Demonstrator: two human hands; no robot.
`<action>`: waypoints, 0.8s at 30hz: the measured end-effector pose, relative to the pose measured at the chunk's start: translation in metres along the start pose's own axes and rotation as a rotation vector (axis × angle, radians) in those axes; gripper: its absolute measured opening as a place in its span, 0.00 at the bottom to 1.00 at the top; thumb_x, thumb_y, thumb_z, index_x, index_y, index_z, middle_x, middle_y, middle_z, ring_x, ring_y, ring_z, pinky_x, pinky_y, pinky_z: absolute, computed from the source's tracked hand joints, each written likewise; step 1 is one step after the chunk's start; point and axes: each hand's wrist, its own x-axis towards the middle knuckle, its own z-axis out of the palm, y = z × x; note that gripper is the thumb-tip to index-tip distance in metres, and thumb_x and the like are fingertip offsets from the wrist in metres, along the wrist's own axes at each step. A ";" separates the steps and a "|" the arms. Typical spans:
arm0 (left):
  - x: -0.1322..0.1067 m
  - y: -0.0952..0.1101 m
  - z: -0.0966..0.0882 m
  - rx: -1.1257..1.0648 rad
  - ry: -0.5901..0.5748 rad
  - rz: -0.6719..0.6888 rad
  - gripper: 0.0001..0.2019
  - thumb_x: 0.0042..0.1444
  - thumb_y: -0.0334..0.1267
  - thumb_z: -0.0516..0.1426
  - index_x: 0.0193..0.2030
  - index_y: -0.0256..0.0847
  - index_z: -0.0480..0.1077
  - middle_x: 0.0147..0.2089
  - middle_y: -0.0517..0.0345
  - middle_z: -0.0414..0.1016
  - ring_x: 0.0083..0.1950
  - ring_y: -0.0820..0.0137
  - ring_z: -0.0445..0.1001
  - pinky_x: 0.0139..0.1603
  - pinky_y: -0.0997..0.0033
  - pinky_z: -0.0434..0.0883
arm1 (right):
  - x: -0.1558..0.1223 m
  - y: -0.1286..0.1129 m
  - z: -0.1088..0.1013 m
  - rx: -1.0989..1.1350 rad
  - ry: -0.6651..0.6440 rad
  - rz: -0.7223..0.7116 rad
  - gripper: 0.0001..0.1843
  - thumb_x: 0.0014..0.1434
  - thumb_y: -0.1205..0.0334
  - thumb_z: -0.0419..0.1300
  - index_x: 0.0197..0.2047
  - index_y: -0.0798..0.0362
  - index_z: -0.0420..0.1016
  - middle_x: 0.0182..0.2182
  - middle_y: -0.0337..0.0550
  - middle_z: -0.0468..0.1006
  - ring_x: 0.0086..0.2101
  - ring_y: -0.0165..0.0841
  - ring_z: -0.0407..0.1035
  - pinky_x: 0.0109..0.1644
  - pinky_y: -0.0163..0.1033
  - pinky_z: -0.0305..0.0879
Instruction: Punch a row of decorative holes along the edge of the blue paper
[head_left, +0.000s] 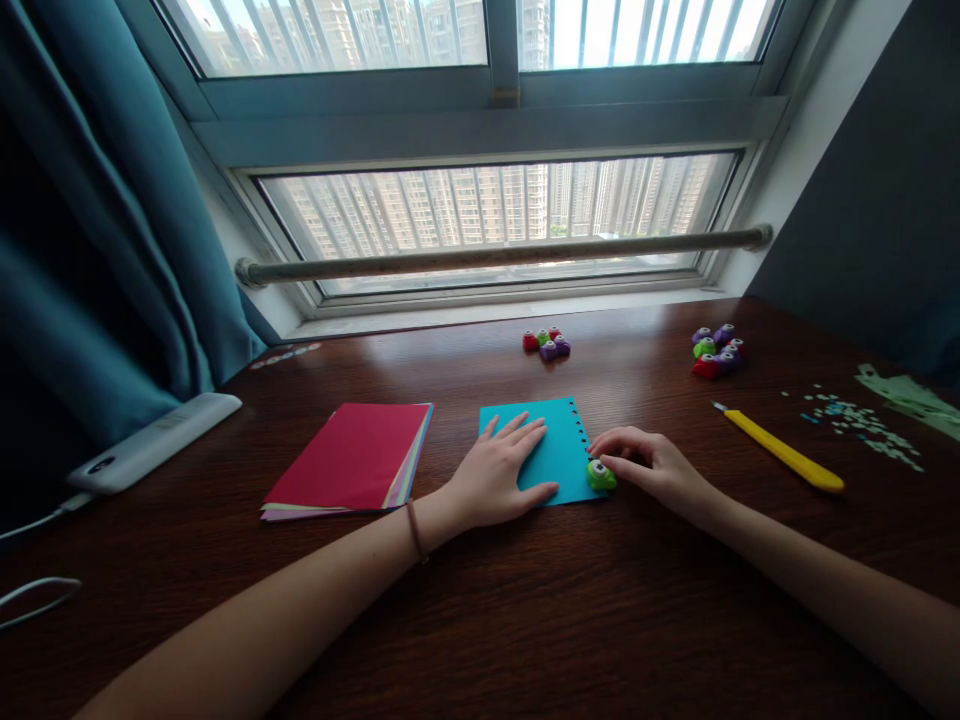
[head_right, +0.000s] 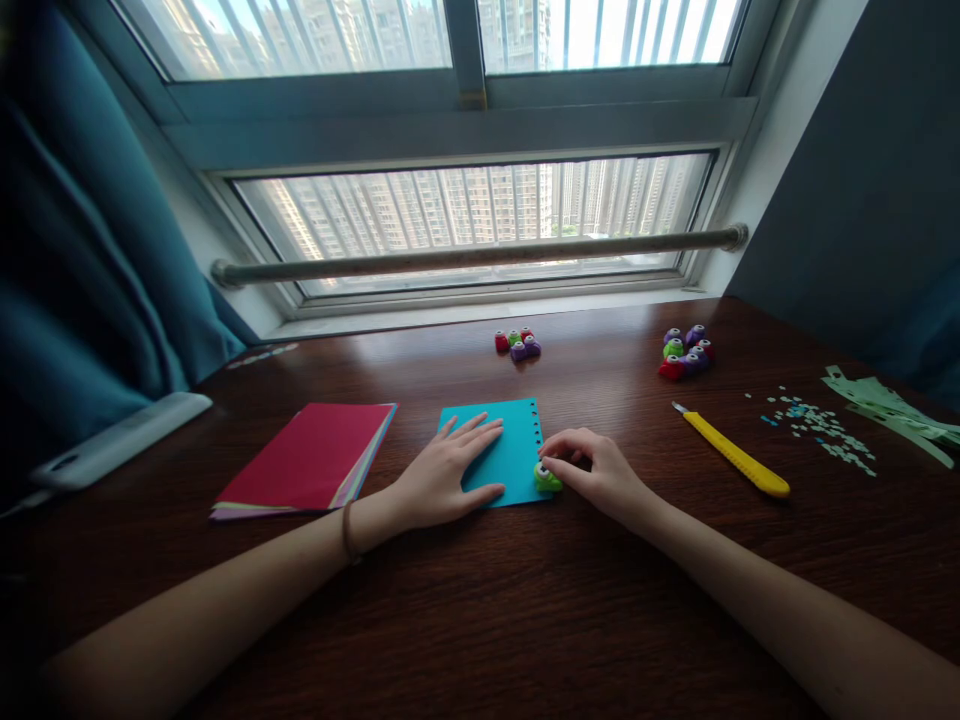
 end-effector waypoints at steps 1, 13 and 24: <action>0.000 0.000 0.000 0.001 0.001 -0.002 0.35 0.56 0.58 0.52 0.66 0.41 0.53 0.68 0.52 0.52 0.69 0.55 0.48 0.67 0.47 0.46 | 0.000 0.001 0.000 -0.002 -0.006 -0.013 0.13 0.56 0.53 0.59 0.37 0.53 0.77 0.40 0.45 0.77 0.44 0.39 0.68 0.45 0.42 0.62; 0.001 0.000 0.001 0.016 0.009 -0.034 0.37 0.55 0.61 0.51 0.65 0.39 0.53 0.68 0.51 0.53 0.69 0.56 0.48 0.68 0.48 0.46 | 0.002 0.002 -0.002 -0.096 -0.125 -0.126 0.14 0.50 0.59 0.65 0.41 0.51 0.75 0.46 0.44 0.75 0.49 0.39 0.65 0.46 0.43 0.64; 0.001 0.000 0.002 0.013 0.022 -0.022 0.37 0.54 0.61 0.52 0.65 0.39 0.54 0.68 0.51 0.54 0.69 0.56 0.48 0.67 0.51 0.48 | 0.003 0.005 -0.002 -0.142 -0.124 -0.160 0.14 0.48 0.58 0.66 0.40 0.50 0.76 0.44 0.44 0.76 0.48 0.40 0.66 0.53 0.47 0.61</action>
